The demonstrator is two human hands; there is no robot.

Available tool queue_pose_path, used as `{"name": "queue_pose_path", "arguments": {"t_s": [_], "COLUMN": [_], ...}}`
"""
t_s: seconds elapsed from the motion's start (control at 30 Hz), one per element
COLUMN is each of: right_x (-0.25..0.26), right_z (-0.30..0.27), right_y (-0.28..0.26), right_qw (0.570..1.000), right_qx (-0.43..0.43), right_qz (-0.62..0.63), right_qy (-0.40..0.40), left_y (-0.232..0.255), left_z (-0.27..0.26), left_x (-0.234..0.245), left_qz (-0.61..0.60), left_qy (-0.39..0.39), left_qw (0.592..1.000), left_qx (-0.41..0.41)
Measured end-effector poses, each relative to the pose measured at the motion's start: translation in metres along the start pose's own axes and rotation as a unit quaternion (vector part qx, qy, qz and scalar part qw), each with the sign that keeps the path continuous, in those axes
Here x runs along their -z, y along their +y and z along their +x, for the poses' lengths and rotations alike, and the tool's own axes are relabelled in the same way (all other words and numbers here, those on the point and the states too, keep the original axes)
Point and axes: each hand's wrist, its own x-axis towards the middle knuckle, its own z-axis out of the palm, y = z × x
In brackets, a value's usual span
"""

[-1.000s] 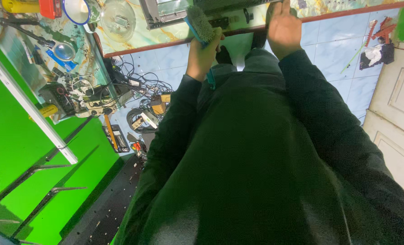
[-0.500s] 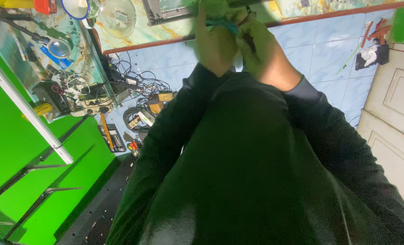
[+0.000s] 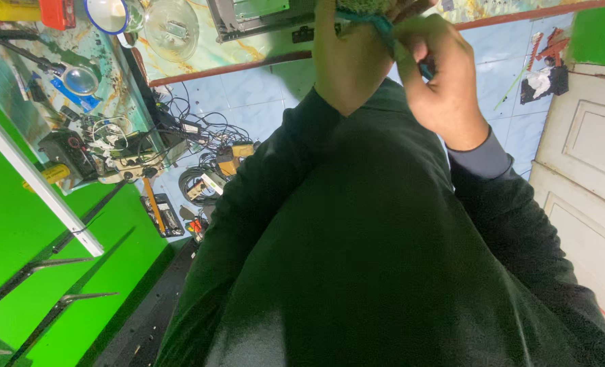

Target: The person cleans the interior of an electronic device, likely a stereo receiver, using a brush and a screwdriver. They brush dust from various components and use the screwdriver to adjust or remove small parts.

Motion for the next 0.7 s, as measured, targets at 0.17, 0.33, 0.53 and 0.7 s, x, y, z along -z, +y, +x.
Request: {"name": "queue_pose_path", "arguments": {"t_s": [0.17,0.33,0.53,0.7], "right_x": [-0.003,-0.003,-0.010,-0.008], "right_z": [-0.005,-0.015,-0.019,-0.021], "right_y": [-0.005,0.007,0.014,0.030], "right_qw": [0.998,0.997,0.999,0.998], "right_qx": [0.057,0.077,-0.018,-0.027], "right_qz": [-0.032,-0.031,-0.011,-0.031], "right_qy": [-0.022,-0.003,0.039,0.049], "left_y": [-0.004,0.003,0.003,0.006], "left_z": [-0.012,-0.015,-0.020,-0.024], "left_x": [0.018,0.029,0.037,0.035], "left_qz": [0.122,0.069,0.126,0.101], "left_qy": [0.075,0.064,0.096,0.176], "left_qw": [0.990,0.996,0.987,0.979], "left_qx": [0.016,0.013,0.008,0.013]}}
